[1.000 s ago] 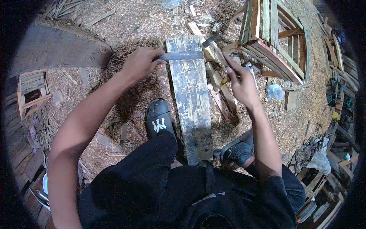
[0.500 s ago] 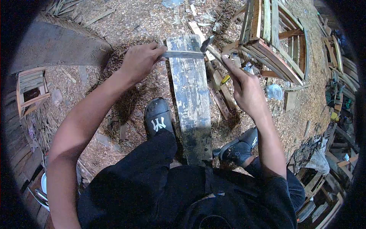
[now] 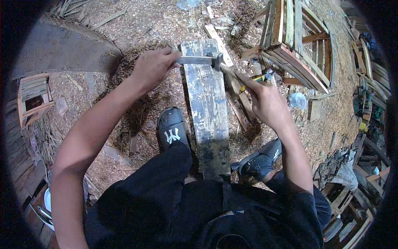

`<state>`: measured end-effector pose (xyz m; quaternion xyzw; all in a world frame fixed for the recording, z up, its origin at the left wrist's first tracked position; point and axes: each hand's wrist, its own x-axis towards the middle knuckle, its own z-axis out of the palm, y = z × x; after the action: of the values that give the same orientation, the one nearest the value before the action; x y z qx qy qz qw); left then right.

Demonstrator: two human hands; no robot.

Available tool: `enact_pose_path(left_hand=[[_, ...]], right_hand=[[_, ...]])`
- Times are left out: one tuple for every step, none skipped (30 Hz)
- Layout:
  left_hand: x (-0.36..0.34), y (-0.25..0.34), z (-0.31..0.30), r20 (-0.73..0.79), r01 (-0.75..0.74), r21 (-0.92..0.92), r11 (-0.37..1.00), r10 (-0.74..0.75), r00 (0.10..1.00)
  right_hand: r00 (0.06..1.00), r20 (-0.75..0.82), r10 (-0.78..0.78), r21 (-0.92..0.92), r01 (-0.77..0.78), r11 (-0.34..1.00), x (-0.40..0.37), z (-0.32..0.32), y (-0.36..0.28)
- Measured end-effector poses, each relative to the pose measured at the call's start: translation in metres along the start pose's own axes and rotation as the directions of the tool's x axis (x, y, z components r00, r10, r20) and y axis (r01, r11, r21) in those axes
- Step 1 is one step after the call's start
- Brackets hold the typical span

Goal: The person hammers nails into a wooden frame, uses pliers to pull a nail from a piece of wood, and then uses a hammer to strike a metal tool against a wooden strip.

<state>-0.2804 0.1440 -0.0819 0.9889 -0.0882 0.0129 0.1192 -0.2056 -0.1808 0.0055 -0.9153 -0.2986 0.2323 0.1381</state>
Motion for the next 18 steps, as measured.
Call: enact_pose_path(left_hand=[[0.000, 0.000, 0.000, 0.001, 0.004, 0.000, 1.000, -0.004, 1.000], [0.000, 0.000, -0.001, 0.030, 0.015, 0.003, 1.000, -0.015, 0.999], [0.000, 0.000, -0.001, 0.061, 0.024, 0.006, 1.000, -0.025, 0.998], [-0.001, 0.000, -0.001, 0.063, 0.025, 0.006, 1.000, -0.025, 0.998], [-0.001, 0.000, -0.001, 0.057, 0.025, -0.009, 1.000, -0.024, 0.998], [-0.001, -0.001, 0.000, 0.050, 0.024, -0.024, 0.999, -0.022, 0.998], [-0.001, -0.002, 0.001, 0.048, 0.019, -0.024, 1.000, -0.018, 0.999], [-0.001, -0.002, 0.002, 0.043, 0.027, -0.041, 0.999, -0.026, 0.999], [-0.002, -0.003, 0.004, 0.038, 0.037, -0.059, 0.998, -0.035, 0.999], [-0.003, -0.004, 0.006, 0.037, 0.038, -0.060, 0.997, -0.036, 0.999], [-0.004, -0.006, 0.008, 0.046, 0.043, -0.071, 0.997, -0.039, 0.998], [-0.005, -0.007, 0.009, 0.055, 0.048, -0.082, 0.995, -0.043, 0.998], [-0.006, -0.007, 0.011, 0.056, 0.050, -0.081, 0.995, -0.045, 0.997], [-0.007, -0.007, 0.013, 0.049, 0.062, -0.122, 0.991, -0.057, 0.997], [-0.006, -0.006, 0.012, 0.044, 0.073, -0.163, 0.984, -0.067, 0.997], [-0.006, -0.005, 0.011, 0.044, 0.073, -0.162, 0.984, -0.067, 0.997], [-0.006, -0.004, 0.010, 0.099, 0.130, -0.203, 0.970, -0.111, 0.989], [-0.006, -0.001, 0.010, 0.155, 0.187, -0.242, 0.952, -0.152, 0.976]], right_hand=[[1.000, -0.024, -0.006, 0.042, 0.007, 0.999, 0.000, 0.002, -0.001], [1.000, -0.020, -0.010, 0.043, 0.011, 0.999, 0.001, 0.005, 0.002], [0.991, -0.131, -0.043, 0.104, 0.056, 0.993, 0.003, 0.007, 0.003], [0.968, -0.244, -0.065, 0.159, 0.106, 0.982, 0.004, 0.007, 0.002], [0.992, -0.103, 0.078, 0.208, -0.055, 0.977, 0.002, -0.001, 0.001], [0.991, -0.105, 0.081, 0.209, -0.058, 0.976, 0.003, 0.001, 0.005], [0.990, -0.117, 0.082, 0.225, -0.054, 0.973, 0.005, 0.006, 0.011], [0.988, -0.127, 0.082, 0.242, -0.049, 0.969, 0.007, 0.011, 0.017], [0.988, -0.129, 0.082, 0.241, -0.049, 0.969, 0.006, 0.015, 0.020], [0.987, -0.142, 0.079, 0.286, -0.035, 0.957, 0.006, 0.018, 0.024], [0.985, -0.154, 0.076, 0.330, -0.021, 0.944, 0.005, 0.021, 0.026], [0.986, -0.152, 0.074, 0.330, -0.020, 0.944, 0.004, 0.023, 0.026], [0.989, -0.101, 0.111, 0.381, -0.065, 0.922, 0.003, 0.025, 0.025], [0.988, -0.049, 0.147, 0.429, -0.112, 0.896, 0.002, 0.027, 0.025], [0.988, -0.048, 0.147, 0.430, -0.112, 0.896, 0.003, 0.031, 0.028], [0.980, -0.029, 0.195, 0.528, -0.151, 0.836, 0.003, 0.035, 0.035], [0.971, -0.004, 0.241, 0.617, -0.187, 0.764, 0.003, 0.040, 0.040], [0.970, -0.004, 0.243, 0.617, -0.189, 0.764, 0.002, 0.044, 0.042]])
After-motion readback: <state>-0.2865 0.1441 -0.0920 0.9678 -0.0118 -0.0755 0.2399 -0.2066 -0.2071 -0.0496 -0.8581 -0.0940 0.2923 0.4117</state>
